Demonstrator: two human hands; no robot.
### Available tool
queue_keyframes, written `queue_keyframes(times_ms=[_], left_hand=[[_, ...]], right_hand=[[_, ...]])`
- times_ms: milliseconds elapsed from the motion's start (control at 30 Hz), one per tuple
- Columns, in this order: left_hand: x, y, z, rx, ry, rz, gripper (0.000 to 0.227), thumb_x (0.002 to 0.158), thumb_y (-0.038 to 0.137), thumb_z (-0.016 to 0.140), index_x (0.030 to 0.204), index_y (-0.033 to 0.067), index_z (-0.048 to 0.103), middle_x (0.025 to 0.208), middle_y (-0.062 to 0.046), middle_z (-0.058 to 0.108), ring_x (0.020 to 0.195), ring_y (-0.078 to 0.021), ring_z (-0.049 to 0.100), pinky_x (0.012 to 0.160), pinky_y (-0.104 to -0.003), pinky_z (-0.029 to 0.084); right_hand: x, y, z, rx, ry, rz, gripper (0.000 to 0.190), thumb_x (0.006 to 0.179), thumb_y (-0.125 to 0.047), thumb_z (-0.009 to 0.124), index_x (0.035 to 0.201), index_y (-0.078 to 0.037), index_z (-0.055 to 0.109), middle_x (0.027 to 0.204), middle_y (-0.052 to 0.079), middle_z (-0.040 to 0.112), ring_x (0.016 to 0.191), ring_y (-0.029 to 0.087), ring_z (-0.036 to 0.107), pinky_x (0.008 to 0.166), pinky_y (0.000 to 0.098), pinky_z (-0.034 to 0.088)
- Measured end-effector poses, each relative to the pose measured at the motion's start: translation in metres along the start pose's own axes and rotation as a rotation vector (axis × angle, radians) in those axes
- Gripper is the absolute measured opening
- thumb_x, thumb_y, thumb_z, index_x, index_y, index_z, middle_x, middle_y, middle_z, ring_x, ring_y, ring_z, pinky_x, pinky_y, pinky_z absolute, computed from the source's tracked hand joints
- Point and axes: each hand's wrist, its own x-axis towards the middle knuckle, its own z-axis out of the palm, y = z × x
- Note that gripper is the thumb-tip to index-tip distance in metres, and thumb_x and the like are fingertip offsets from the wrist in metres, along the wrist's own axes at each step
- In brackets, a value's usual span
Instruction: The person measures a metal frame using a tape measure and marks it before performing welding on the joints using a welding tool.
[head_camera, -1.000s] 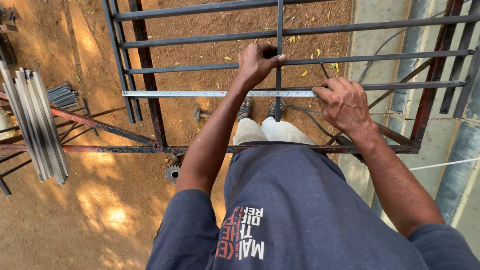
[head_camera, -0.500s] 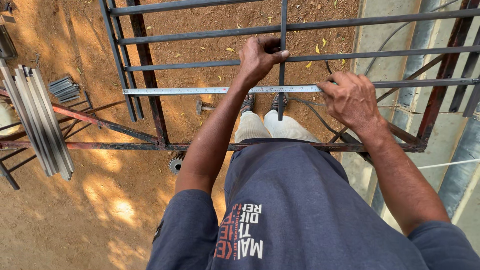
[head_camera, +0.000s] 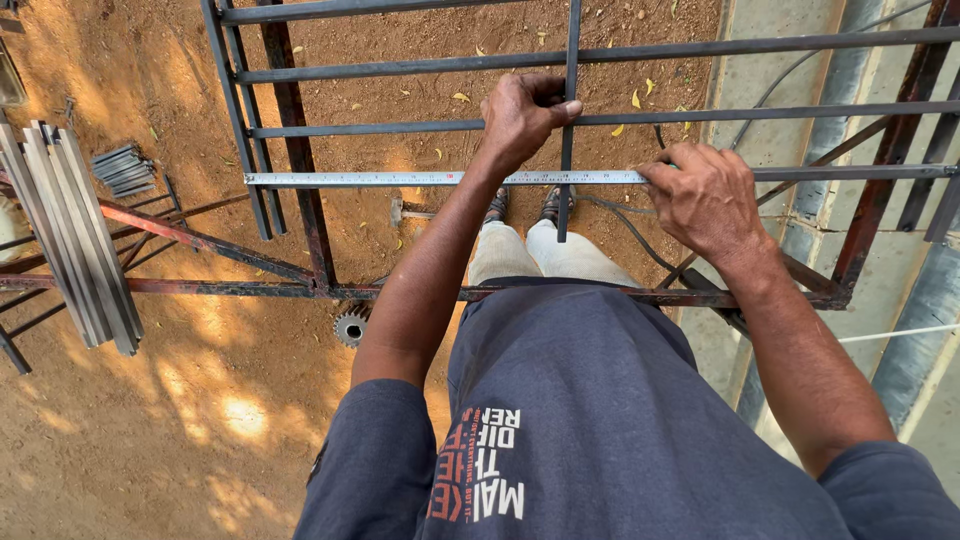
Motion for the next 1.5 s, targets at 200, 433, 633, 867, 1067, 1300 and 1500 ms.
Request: queue_keyframes(times_ms=[200,433,633,867,1067,1300,1500], left_hand=[[0.002,0.000,0.001,-0.032,0.029,0.002,0.043,0.076,0.021,0.087,0.113,0.0026,0.076,0.101,-0.015,0.081,0.089,-0.0205,0.081,0.087,-0.038,0.065],[0.000,0.002,0.002,0.004,0.029,-0.011,0.040,0.075,0.022,0.088,0.110,0.0039,0.079,0.099,-0.013,0.082,0.089,-0.0199,0.081,0.089,-0.039,0.063],[0.003,0.001,0.002,-0.048,0.018,-0.024,0.044,0.077,0.020,0.088,0.115,0.0029,0.076,0.104,-0.014,0.081,0.093,-0.0206,0.080,0.088,-0.037,0.064],[0.005,-0.003,0.004,-0.101,-0.008,-0.094,0.044,0.076,0.016,0.086,0.117,0.0039,0.074,0.107,-0.015,0.079,0.094,-0.0229,0.081,0.082,-0.038,0.063],[0.003,-0.002,0.003,-0.089,-0.002,-0.056,0.044,0.078,0.016,0.087,0.117,0.0007,0.075,0.104,-0.017,0.080,0.094,-0.0238,0.081,0.083,-0.037,0.069],[0.003,0.004,-0.001,-0.074,-0.015,-0.061,0.044,0.078,0.016,0.087,0.116,-0.0004,0.074,0.103,-0.017,0.079,0.092,-0.0226,0.080,0.082,-0.037,0.068],[-0.001,0.007,-0.006,-0.046,-0.026,-0.054,0.045,0.077,0.015,0.088,0.116,-0.0013,0.074,0.101,-0.017,0.080,0.092,-0.0227,0.081,0.083,-0.036,0.067]], right_hand=[[-0.001,-0.002,-0.002,0.004,0.022,0.007,0.014,0.095,-0.023,0.076,0.107,-0.018,0.080,0.094,0.001,0.067,0.090,0.021,0.068,0.080,0.0403,0.052],[-0.004,-0.007,-0.010,-0.011,-0.056,0.017,0.016,0.094,-0.022,0.075,0.108,-0.018,0.080,0.094,0.001,0.070,0.087,0.019,0.068,0.078,0.0400,0.052],[-0.020,-0.015,-0.011,-0.010,-0.207,0.026,0.019,0.095,-0.024,0.074,0.110,-0.014,0.080,0.094,0.005,0.070,0.081,0.019,0.067,0.072,0.0375,0.053],[-0.030,-0.025,-0.008,0.071,-0.194,0.079,0.021,0.092,-0.018,0.072,0.111,-0.014,0.079,0.091,0.005,0.067,0.084,0.021,0.069,0.075,0.0416,0.054],[-0.033,-0.025,-0.009,0.109,-0.165,0.066,0.025,0.087,-0.018,0.073,0.110,-0.013,0.078,0.092,0.006,0.066,0.088,0.025,0.069,0.081,0.0428,0.054],[-0.031,-0.023,-0.009,0.122,-0.180,0.081,0.024,0.088,-0.018,0.074,0.110,-0.012,0.078,0.089,0.005,0.065,0.087,0.023,0.069,0.079,0.0427,0.054],[-0.031,-0.021,-0.009,0.119,-0.127,0.057,0.023,0.086,-0.018,0.075,0.108,-0.012,0.079,0.089,0.005,0.064,0.088,0.024,0.069,0.080,0.0424,0.055]])
